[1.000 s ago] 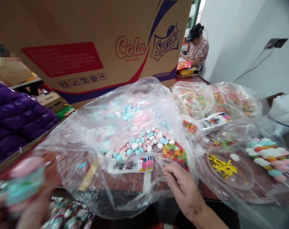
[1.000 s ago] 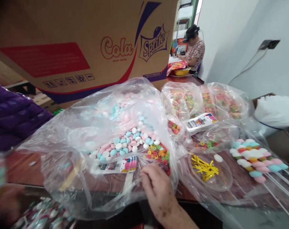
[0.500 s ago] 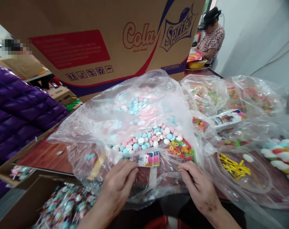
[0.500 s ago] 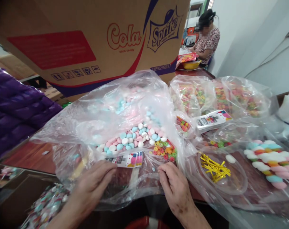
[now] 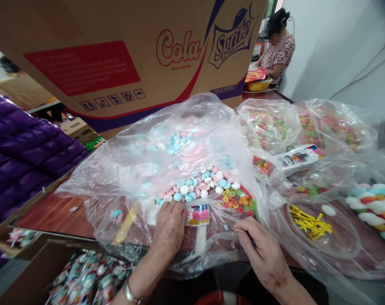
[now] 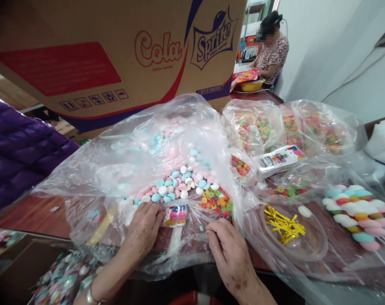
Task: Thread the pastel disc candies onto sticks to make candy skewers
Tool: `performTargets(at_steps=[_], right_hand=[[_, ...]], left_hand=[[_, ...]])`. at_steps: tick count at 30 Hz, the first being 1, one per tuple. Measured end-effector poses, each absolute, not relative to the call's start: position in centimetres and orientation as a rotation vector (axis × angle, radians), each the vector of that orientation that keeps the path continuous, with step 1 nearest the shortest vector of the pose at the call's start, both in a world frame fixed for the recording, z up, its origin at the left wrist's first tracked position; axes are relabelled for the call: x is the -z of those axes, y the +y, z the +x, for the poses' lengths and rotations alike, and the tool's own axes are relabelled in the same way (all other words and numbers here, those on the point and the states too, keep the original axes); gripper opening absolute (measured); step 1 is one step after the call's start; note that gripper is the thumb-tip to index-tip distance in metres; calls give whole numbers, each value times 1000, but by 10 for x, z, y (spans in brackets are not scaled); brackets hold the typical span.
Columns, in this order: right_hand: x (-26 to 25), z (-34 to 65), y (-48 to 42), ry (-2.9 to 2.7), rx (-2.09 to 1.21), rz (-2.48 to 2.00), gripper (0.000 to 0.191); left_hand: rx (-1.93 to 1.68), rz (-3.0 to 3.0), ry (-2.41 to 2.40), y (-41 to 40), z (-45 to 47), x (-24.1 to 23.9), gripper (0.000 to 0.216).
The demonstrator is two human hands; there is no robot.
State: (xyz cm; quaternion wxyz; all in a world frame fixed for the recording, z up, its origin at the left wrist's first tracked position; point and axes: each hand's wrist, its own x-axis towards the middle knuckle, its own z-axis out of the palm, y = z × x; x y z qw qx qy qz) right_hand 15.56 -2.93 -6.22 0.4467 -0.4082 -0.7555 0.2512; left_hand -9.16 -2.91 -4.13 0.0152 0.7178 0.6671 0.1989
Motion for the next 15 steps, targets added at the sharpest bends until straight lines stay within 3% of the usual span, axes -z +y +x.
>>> performTargets(at_steps=[7, 15], right_hand=[[62, 155, -29, -1864, -602, -1030, 18], [64, 155, -29, -1866, -629, -1050, 18]], left_hand=[[-754, 2258, 1984, -32, -94, 41, 28], [-661, 2260, 2034, -32, -91, 43, 17]])
